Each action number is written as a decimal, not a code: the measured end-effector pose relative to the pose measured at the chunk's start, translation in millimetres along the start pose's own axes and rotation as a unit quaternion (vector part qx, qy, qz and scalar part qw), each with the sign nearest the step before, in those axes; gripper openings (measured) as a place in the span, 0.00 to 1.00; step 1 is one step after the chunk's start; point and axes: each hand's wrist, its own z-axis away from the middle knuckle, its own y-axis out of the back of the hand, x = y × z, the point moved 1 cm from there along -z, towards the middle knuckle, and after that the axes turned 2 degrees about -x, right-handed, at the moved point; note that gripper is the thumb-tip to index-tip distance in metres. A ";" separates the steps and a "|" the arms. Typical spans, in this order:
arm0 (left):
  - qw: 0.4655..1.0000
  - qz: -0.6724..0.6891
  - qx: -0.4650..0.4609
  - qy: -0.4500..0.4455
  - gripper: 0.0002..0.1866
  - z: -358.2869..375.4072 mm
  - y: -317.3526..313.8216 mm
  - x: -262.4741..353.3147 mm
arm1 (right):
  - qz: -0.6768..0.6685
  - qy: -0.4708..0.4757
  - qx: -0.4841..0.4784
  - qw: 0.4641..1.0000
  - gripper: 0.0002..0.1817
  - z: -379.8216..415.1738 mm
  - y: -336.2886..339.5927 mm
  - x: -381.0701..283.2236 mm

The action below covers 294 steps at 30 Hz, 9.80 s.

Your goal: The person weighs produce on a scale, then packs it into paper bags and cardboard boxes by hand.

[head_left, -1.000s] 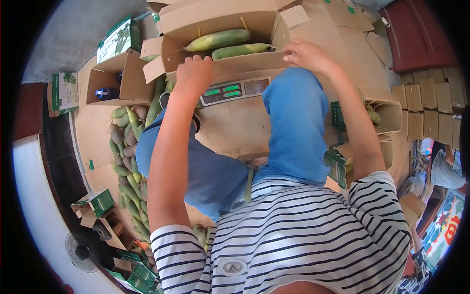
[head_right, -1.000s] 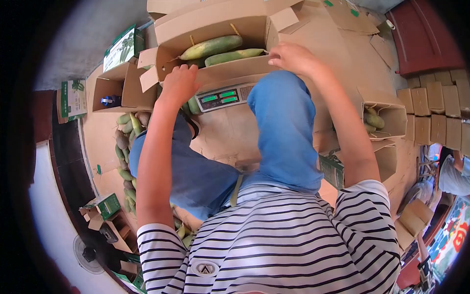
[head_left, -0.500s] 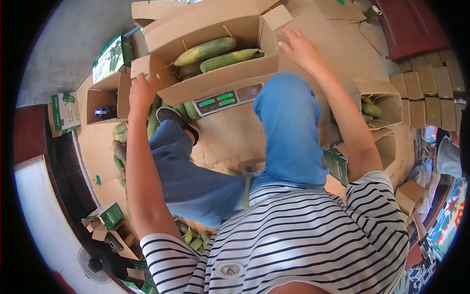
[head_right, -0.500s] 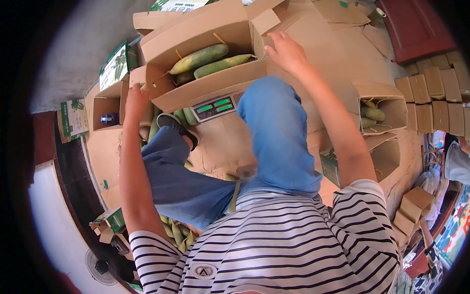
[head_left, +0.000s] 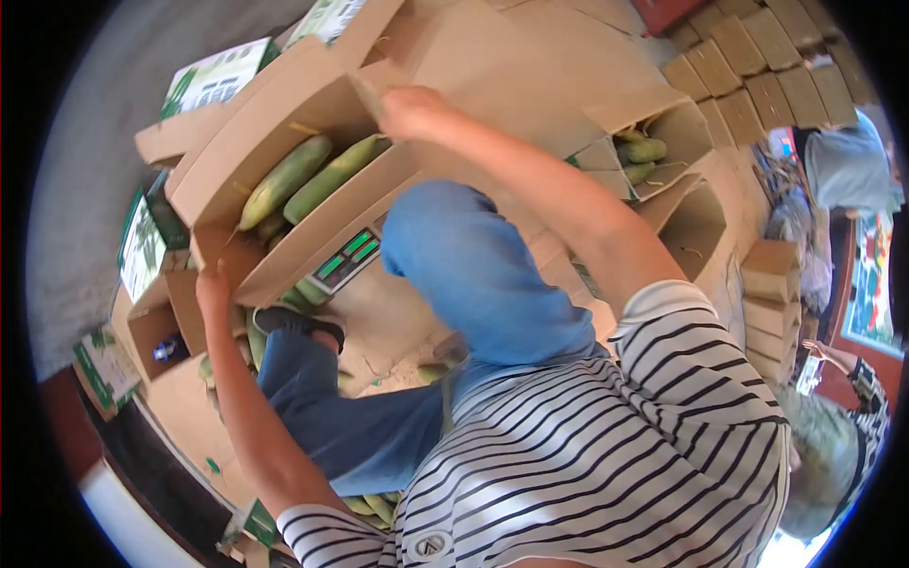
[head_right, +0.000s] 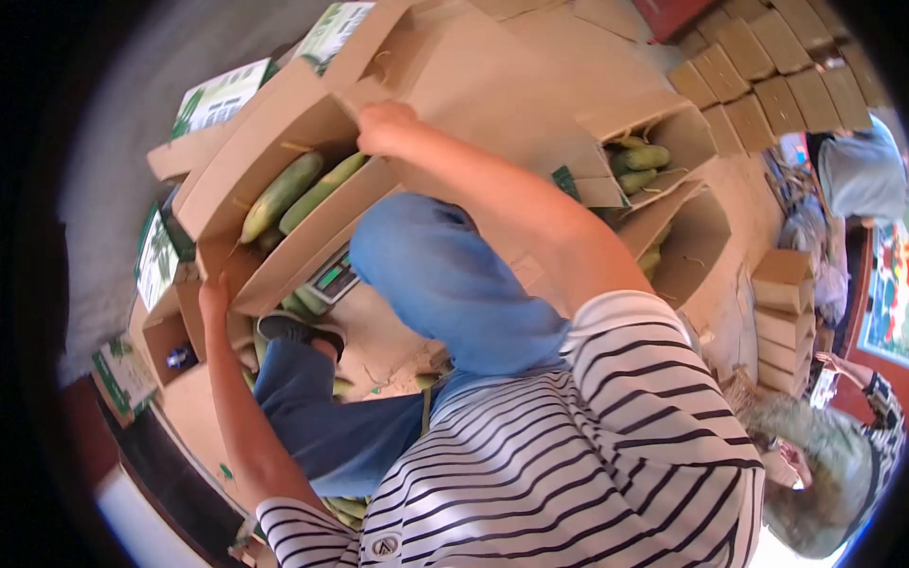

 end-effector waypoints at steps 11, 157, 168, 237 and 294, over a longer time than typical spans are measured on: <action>0.995 0.069 -0.076 0.007 0.20 -18.3 20.1 9.0 | -0.012 -0.045 -0.041 0.998 0.14 -22.3 -8.1 32.2; 0.942 -0.047 -0.260 -0.209 0.13 156.6 76.8 258.4 | 0.016 0.434 -0.051 0.899 0.16 21.9 -113.9 -210.0; 0.960 -0.052 -0.150 -0.231 0.12 165.8 83.5 257.7 | 0.056 0.410 -0.092 0.906 0.19 28.3 -111.2 -210.3; 0.838 0.344 0.408 -0.113 0.27 67.5 78.5 112.7 | 0.194 0.427 -0.137 0.872 0.14 20.9 -55.1 -147.0; 0.537 0.344 0.347 0.687 0.29 485.8 -308.1 -59.6 | 0.091 0.292 -0.237 0.922 0.15 14.7 -76.7 -160.0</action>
